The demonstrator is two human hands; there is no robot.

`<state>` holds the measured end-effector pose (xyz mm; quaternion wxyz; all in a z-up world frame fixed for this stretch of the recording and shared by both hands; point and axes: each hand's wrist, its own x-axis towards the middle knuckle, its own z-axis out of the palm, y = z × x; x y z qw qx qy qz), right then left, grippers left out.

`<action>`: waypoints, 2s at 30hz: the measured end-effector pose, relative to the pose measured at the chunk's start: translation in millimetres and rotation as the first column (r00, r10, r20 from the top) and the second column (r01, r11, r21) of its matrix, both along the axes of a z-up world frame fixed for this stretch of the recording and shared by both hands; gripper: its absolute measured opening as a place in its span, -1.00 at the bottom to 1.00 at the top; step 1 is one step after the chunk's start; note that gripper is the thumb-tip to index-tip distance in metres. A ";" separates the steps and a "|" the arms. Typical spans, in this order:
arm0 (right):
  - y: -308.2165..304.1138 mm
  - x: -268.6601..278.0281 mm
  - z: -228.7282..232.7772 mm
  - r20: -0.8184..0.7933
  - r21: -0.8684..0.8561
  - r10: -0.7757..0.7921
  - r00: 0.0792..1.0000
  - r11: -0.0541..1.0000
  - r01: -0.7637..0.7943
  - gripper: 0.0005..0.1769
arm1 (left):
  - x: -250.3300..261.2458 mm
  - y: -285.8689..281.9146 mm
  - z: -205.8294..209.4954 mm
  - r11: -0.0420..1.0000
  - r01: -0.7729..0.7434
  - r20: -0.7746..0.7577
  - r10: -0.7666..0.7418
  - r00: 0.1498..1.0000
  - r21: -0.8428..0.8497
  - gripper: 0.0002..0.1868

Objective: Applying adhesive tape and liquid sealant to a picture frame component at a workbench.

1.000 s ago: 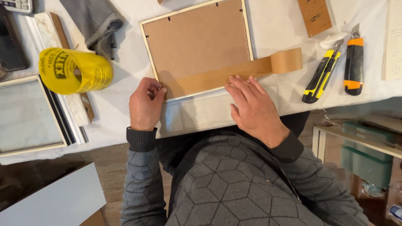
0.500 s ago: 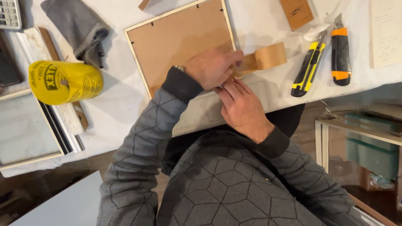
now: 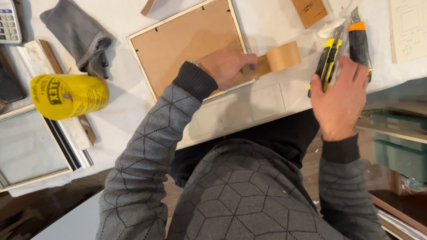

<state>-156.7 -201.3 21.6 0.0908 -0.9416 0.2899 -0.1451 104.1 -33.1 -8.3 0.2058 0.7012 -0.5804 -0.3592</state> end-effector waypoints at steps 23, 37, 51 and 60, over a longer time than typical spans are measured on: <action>-1.3 0.4 41.6 0.341 0.844 -0.770 0.539 -0.002 -0.536 -0.38 | 14.9 -12.1 43.5 0.929 -0.042 -0.299 0.161 0.941 0.368 -0.45; -25.1 1.4 6.2 0.257 0.280 0.069 0.964 0.949 -0.143 -0.75 | 14.8 -8.5 36.6 0.939 -0.053 -0.375 0.187 0.908 0.341 -0.49; 90.9 85.8 13.5 -0.031 0.336 0.098 0.995 0.938 -0.082 -0.81 | 18.6 -12.6 21.0 0.962 -0.005 -0.325 0.096 0.941 0.271 -0.50; 83.3 95.9 -18.8 0.000 0.244 0.052 0.999 0.968 -0.051 -0.82 | 20.1 -12.9 17.4 0.943 -0.020 -0.461 0.180 0.869 0.332 -0.49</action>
